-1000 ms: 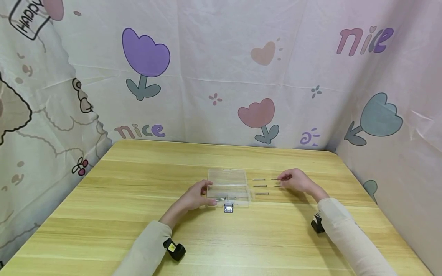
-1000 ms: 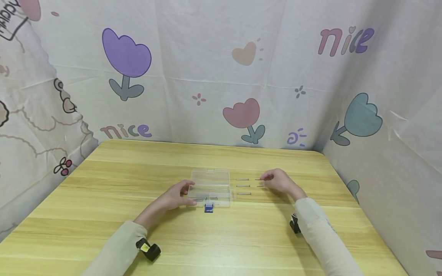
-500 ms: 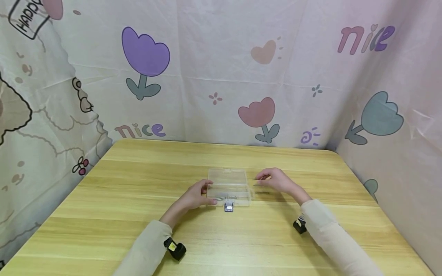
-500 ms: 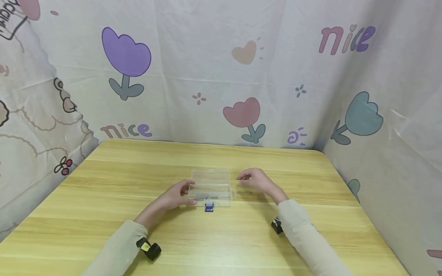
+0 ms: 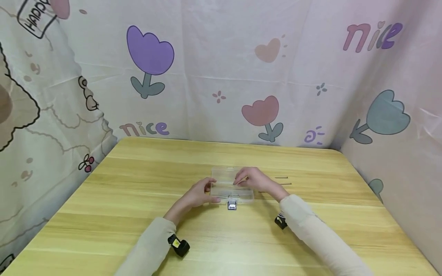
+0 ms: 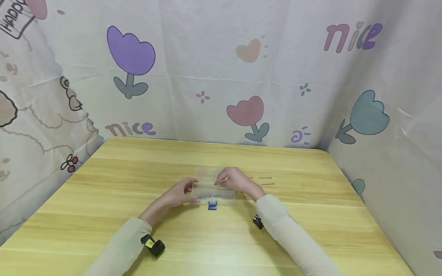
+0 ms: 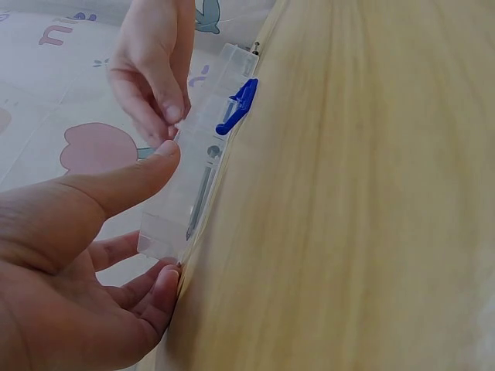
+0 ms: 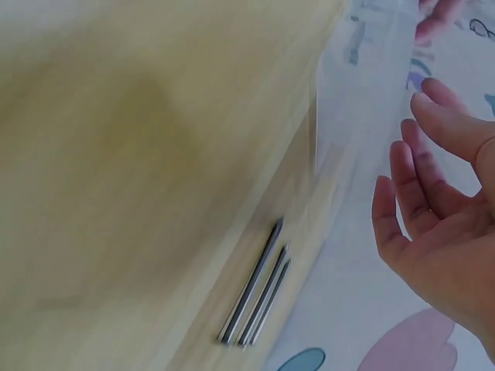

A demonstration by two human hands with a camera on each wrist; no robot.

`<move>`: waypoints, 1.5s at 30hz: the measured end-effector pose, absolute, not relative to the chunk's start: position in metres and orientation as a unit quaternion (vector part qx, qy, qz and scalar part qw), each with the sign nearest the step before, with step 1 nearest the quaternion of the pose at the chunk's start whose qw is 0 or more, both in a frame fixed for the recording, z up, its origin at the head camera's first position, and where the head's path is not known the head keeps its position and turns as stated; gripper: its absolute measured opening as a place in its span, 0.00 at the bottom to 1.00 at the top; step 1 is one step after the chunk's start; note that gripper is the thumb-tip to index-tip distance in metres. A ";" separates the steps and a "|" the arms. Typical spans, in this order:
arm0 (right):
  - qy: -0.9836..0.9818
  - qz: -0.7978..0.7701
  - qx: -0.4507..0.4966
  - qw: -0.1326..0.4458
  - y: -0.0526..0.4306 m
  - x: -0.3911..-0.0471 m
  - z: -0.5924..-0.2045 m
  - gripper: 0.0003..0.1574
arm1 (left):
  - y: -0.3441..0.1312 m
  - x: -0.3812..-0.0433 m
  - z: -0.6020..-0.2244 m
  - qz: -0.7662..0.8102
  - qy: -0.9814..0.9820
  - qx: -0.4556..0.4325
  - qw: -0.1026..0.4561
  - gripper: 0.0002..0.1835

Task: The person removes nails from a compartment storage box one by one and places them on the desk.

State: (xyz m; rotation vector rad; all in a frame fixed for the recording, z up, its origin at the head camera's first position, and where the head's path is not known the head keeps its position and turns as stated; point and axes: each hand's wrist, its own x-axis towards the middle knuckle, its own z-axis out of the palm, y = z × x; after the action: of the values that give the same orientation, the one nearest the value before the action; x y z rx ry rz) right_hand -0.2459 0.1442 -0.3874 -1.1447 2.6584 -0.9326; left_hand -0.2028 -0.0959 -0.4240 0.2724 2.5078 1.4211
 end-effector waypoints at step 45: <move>0.875 -0.232 -0.410 0.110 0.108 -0.262 -0.400 0.06 | -0.095 -0.202 -0.421 0.477 0.865 0.095 0.121 0.39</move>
State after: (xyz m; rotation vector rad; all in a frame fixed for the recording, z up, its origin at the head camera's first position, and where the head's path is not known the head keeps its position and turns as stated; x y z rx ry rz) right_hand -0.2623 0.1083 -0.3997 -1.2060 2.5726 -0.6817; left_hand -0.2024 -0.0949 -0.4206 0.2788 2.5272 1.3930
